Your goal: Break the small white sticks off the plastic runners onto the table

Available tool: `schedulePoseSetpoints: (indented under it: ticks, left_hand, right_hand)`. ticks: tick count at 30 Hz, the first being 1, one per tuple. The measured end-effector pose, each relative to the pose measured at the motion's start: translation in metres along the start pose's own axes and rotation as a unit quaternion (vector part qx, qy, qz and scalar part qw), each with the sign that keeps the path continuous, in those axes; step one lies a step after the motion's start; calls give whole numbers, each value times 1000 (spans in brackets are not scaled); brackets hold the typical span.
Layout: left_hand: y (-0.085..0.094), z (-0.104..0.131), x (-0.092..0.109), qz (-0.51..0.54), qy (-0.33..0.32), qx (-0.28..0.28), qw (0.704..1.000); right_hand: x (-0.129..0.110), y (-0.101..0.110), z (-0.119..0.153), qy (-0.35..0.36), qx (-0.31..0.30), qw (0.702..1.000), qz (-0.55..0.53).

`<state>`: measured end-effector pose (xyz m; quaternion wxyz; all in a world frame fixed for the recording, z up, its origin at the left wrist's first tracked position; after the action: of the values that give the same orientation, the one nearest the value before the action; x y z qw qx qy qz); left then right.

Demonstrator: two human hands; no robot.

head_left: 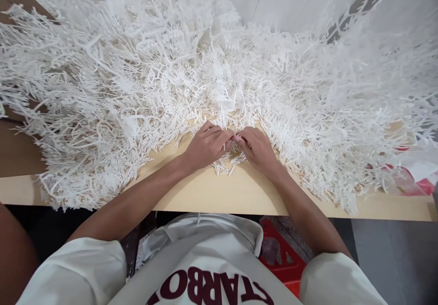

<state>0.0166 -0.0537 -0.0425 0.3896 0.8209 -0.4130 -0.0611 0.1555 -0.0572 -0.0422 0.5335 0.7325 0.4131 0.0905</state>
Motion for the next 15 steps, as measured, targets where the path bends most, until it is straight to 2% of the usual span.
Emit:
schedulePoseSetpoints:
  ticks: [5,9,15]
  left_hand:
    - [-2,3,3,-35,-7,-7,999]
    - [2,4,7,9,-3,-3,1000]
    - [2,4,14,27,8,-19,999]
  right_hand:
    - [-9,3,0,78,22,996,46]
    - [-19,4,1,104,39,994,26]
    - [-19,9,0,133,61,989,36]
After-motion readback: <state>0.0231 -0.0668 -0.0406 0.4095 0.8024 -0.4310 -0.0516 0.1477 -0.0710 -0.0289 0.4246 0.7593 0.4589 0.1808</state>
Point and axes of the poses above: each hand's wrist, its own z-axis away from the middle knuckle, its own y-axis out of the back of the hand, x = y × z, the point moved 5 cm from there along -z, towards the middle knuckle, and after that the axes turned 10 degrees about y, right-handed, at the moved point
